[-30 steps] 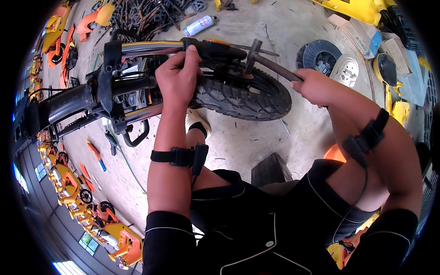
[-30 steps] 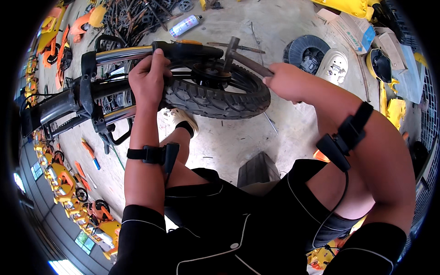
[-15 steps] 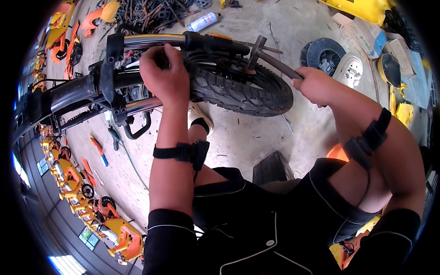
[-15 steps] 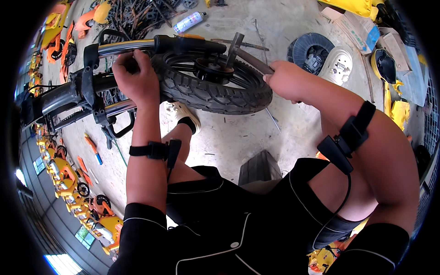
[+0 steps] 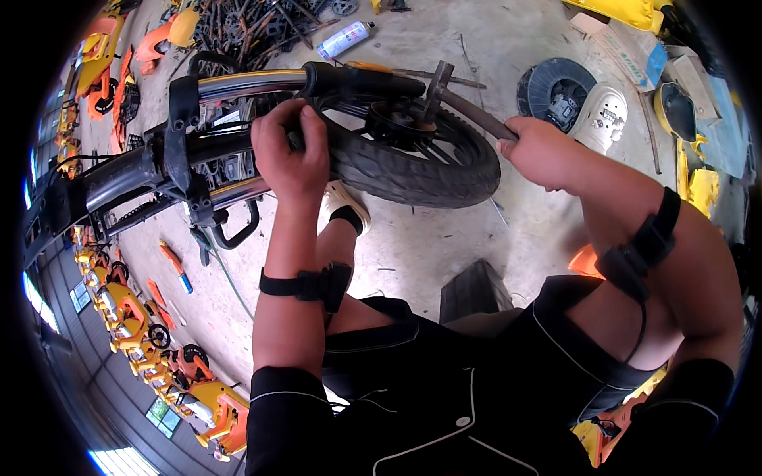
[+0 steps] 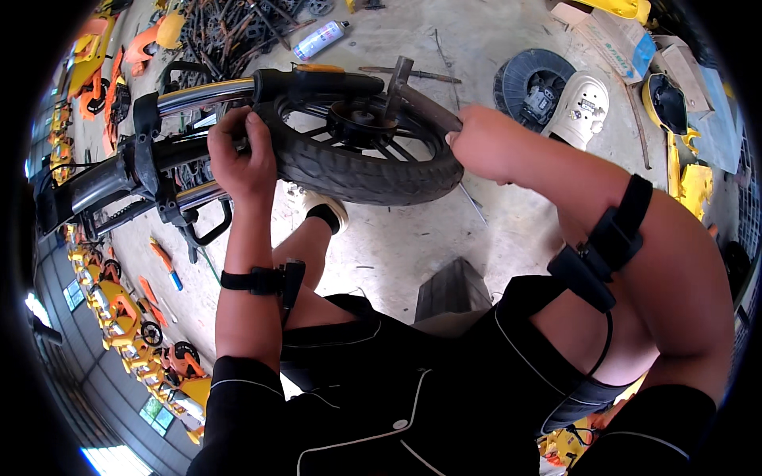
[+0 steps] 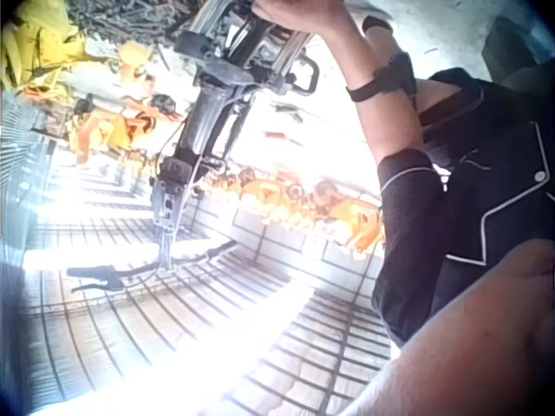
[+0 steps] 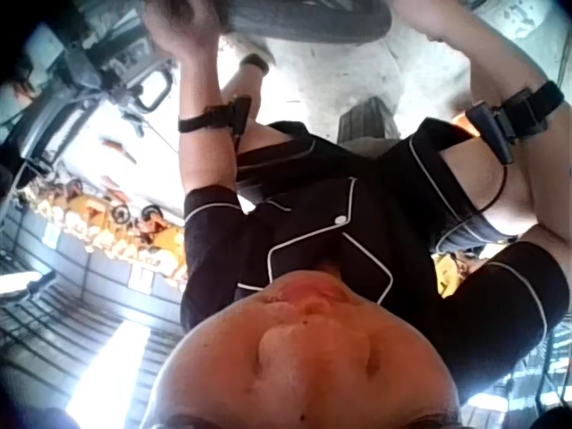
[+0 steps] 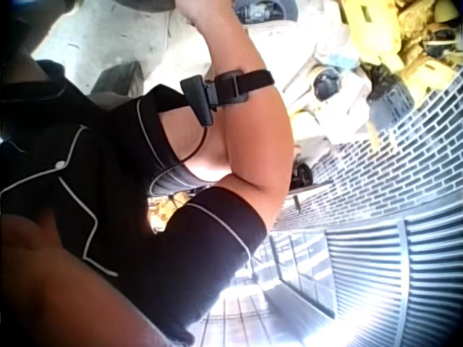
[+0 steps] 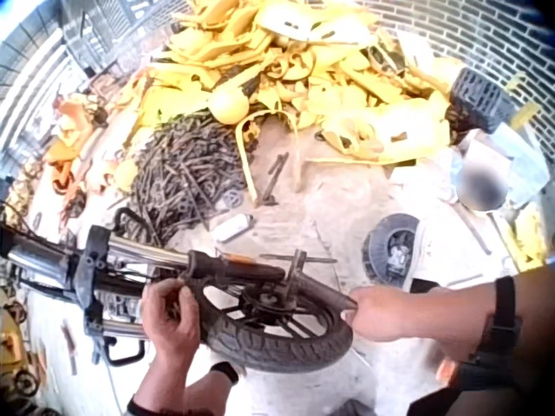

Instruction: The person removes a wheel from a scooter fork by hammering a metal rod to drive out the axle, then uses an impact driver and a screwdriver to remove bolts from the wheel hub.

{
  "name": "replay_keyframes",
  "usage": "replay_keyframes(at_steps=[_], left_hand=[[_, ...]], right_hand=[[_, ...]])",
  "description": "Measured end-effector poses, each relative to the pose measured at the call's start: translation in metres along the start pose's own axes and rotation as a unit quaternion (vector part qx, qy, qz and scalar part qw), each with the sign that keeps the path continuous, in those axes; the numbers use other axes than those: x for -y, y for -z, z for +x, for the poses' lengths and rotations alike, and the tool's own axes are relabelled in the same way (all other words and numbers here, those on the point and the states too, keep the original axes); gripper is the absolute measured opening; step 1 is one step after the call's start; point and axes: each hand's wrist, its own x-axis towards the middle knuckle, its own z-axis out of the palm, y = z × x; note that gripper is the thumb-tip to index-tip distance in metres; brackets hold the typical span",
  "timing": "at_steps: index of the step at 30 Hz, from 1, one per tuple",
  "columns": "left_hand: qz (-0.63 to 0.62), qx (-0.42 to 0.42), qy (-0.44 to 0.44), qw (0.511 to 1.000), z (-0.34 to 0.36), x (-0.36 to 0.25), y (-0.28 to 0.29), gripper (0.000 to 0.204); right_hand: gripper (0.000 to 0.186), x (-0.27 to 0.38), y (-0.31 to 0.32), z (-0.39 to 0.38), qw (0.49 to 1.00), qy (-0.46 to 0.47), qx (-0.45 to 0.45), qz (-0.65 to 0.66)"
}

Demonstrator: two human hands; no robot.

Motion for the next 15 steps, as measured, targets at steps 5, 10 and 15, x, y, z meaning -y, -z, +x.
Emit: replay_keyframes(at_steps=[5, 10, 15], left_hand=[[-0.041, 0.171, -0.105, 0.979, -0.008, -0.013, -0.006, 0.014], [-0.002, 0.100, -0.041, 0.994, 0.008, -0.006, 0.001, 0.012], [-0.097, 0.121, -0.040, 0.987, -0.011, -0.028, -0.005, 0.014]], right_hand=[[0.028, 0.006, -0.023, 0.021, 0.989, 0.090, -0.085, -0.078], [0.029, 0.009, 0.008, -0.006, 1.000, -0.011, 0.025, -0.004], [0.029, 0.009, -0.010, 0.005, 0.988, 0.090, -0.052, -0.118]])
